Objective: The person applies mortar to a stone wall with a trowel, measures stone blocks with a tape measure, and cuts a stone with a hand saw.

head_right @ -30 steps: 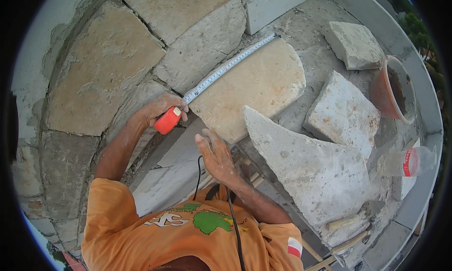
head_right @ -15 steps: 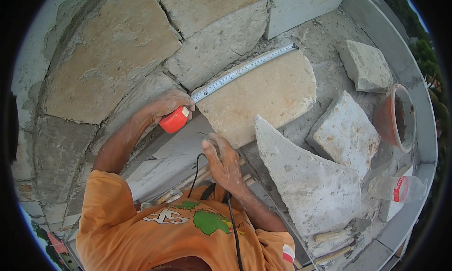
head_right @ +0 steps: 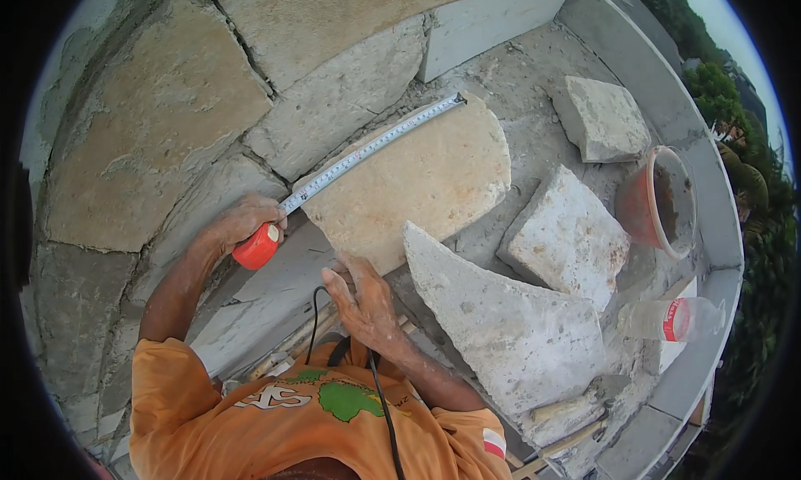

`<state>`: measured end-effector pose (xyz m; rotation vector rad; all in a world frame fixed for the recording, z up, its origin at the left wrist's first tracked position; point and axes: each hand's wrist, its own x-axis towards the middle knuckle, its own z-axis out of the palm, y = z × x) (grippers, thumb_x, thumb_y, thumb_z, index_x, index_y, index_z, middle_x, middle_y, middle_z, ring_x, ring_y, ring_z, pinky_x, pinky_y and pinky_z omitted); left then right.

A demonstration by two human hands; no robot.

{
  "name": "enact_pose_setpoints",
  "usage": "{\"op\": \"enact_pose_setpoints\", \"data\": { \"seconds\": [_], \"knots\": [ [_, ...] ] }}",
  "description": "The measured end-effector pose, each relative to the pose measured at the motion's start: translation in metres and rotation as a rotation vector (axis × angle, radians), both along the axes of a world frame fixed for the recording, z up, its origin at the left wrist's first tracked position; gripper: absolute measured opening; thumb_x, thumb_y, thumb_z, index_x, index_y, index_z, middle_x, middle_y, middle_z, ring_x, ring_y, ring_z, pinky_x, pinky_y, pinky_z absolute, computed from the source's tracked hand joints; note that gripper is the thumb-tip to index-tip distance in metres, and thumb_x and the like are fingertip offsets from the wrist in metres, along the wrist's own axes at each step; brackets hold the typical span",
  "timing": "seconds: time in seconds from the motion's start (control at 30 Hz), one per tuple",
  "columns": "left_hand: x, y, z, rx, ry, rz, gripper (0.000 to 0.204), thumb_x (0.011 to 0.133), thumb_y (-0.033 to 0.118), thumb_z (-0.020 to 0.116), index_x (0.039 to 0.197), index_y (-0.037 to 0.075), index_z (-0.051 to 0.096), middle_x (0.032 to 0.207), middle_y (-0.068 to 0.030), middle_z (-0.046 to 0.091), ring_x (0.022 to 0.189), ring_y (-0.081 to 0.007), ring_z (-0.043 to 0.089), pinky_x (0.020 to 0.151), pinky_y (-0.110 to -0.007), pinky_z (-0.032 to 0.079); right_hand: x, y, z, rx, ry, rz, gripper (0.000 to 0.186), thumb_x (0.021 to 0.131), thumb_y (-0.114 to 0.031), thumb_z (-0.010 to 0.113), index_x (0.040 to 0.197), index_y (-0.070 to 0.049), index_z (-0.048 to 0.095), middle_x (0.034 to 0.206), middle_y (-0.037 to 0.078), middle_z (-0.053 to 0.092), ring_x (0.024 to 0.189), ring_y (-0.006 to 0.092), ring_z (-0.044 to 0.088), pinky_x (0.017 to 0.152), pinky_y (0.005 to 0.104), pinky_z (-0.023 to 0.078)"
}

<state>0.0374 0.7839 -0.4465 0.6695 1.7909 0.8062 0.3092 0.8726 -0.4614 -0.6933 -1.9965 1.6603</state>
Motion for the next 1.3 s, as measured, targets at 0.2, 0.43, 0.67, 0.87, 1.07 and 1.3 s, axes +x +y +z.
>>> {"op": "enact_pose_setpoints", "data": {
  "seconds": [0.2, 0.43, 0.67, 0.87, 1.07, 1.3],
  "knots": [
    [0.005, 0.002, -0.001, 0.011, 0.206, -0.068, 0.023, 0.091, 0.018, 0.056, 0.081, 0.001, 0.068, 0.074, -0.0066, 0.065, 0.067, -0.0137, 0.060, 0.061, -0.029, 0.048, 0.002, 0.006, -0.007, -0.073, -0.023, 0.015, 0.040, 0.098, -0.025, 0.062, 0.120, 0.007, 0.058, 0.105, 0.027, 0.063, 0.098, 0.0400, 0.064, 0.086, 0.0439, 0.050],
    [0.007, -0.001, 0.006, -0.024, 0.239, -0.071, 0.024, 0.090, 0.020, 0.056, 0.082, 0.001, 0.068, 0.076, -0.0052, 0.065, 0.071, -0.0137, 0.059, 0.065, -0.029, 0.047, -0.002, 0.006, -0.008, -0.083, -0.014, 0.024, 0.041, 0.098, -0.026, 0.062, 0.121, 0.007, 0.058, 0.106, 0.027, 0.063, 0.100, 0.0404, 0.064, 0.088, 0.0444, 0.050],
    [0.008, 0.002, 0.003, 0.010, 0.228, -0.046, 0.025, 0.091, 0.020, 0.056, 0.085, 0.000, 0.069, 0.079, -0.0061, 0.065, 0.075, -0.0143, 0.059, 0.068, -0.030, 0.046, 0.000, 0.008, -0.022, -0.103, -0.027, 0.030, 0.055, 0.101, -0.037, 0.059, 0.128, 0.010, 0.053, 0.105, 0.020, 0.066, 0.084, 0.0199, 0.067, 0.076, 0.0328, 0.053],
    [0.006, -0.004, 0.000, 0.040, 0.259, -0.089, 0.028, 0.092, 0.021, 0.055, 0.087, -0.002, 0.070, 0.082, -0.0076, 0.066, 0.076, -0.0154, 0.059, 0.069, -0.031, 0.046, -0.001, 0.006, -0.015, -0.176, -0.008, 0.043, 0.058, 0.101, -0.038, 0.059, 0.127, 0.013, 0.052, 0.103, 0.020, 0.066, 0.083, 0.0185, 0.067, 0.075, 0.0309, 0.052],
    [0.009, 0.000, 0.008, 0.046, 0.243, -0.063, 0.026, 0.093, 0.021, 0.053, 0.084, -0.001, 0.065, 0.078, -0.0065, 0.061, 0.074, -0.0163, 0.056, 0.069, -0.033, 0.045, -0.002, 0.006, -0.017, -0.178, -0.023, 0.007, 0.048, 0.101, -0.031, 0.059, 0.122, 0.012, 0.057, 0.104, 0.024, 0.066, 0.088, 0.0236, 0.068, 0.076, 0.0354, 0.055],
    [0.008, -0.002, 0.009, 0.090, 0.160, -0.081, 0.022, 0.094, 0.018, 0.052, 0.087, 0.000, 0.062, 0.080, -0.0040, 0.057, 0.077, -0.0149, 0.054, 0.070, -0.031, 0.045, -0.003, 0.009, -0.023, -0.148, -0.033, 0.006, 0.055, 0.101, -0.038, 0.058, 0.127, 0.010, 0.054, 0.100, 0.017, 0.065, 0.079, 0.0188, 0.068, 0.070, 0.0282, 0.051]
  ]
}}
